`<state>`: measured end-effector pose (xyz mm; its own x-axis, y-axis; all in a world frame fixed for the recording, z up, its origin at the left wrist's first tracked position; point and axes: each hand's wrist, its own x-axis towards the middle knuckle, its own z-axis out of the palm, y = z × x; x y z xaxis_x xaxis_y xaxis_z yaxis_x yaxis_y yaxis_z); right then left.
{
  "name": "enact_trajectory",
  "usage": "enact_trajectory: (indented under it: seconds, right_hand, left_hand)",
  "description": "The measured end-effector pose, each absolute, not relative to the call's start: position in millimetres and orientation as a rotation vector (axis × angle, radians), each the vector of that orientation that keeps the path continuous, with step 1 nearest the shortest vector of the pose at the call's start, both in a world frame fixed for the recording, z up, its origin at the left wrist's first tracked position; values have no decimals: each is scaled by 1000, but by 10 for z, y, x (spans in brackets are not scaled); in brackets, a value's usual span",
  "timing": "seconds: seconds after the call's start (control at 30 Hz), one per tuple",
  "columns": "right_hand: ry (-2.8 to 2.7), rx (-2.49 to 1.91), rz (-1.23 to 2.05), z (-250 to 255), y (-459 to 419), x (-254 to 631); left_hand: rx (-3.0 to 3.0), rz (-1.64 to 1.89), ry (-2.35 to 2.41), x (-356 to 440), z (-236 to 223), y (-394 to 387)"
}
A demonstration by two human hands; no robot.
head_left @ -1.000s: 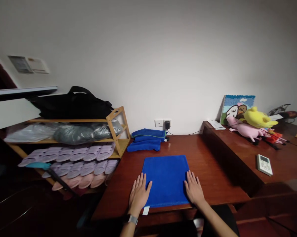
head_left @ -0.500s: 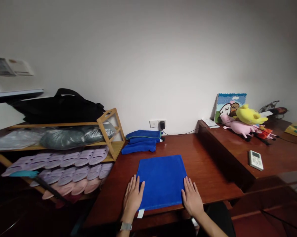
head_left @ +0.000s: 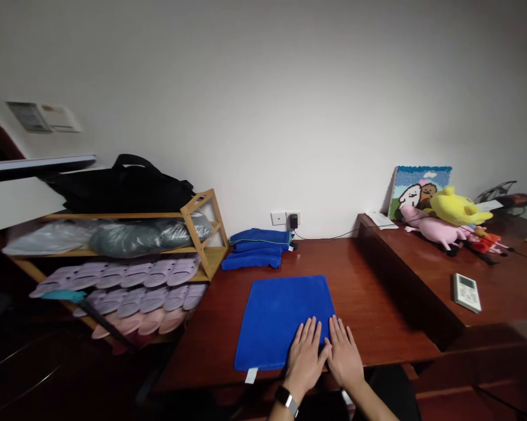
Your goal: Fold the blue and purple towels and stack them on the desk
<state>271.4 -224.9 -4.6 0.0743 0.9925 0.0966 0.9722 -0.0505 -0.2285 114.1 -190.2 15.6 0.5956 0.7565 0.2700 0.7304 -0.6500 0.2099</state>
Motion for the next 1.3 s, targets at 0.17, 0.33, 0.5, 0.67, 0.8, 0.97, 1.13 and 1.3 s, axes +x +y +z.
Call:
enact_trajectory:
  seconds: [0.17,0.33,0.5,0.67,0.8,0.97,1.13,1.3]
  right_hand:
    - [-1934,-2148,144,-15,-2254,2686]
    - [-1917,-2143,153,-36,-2256,2683]
    - [-1925,-2164,131,-57,-2259,2679]
    - [-1943,-2168,110,-62,-2260,2681]
    - [-1940,-2160,91,-82,-2258,2689]
    - [-1958,-2164,79,-100,-2264,2688]
    - [-1950,-2102,38,-350,-2228,2771]
    - [-1903,-2111,-7,-817,-2156,2863]
  left_hand:
    - [2662,496,1552,573,63,-1866]
    - [2474,610,2005,-219,-118,-1895]
    - [2429,758,2120,-521,-220,-1984]
    - [2404,789,2125,-460,-181,-1996]
    - [2399,825,2029,-486,-132,-2034]
    - [2242,879,2039,-598,-3,-1937]
    - [2248,912,2026,-724,207,-1400]
    - [2297,888,1996,-803,15,-909]
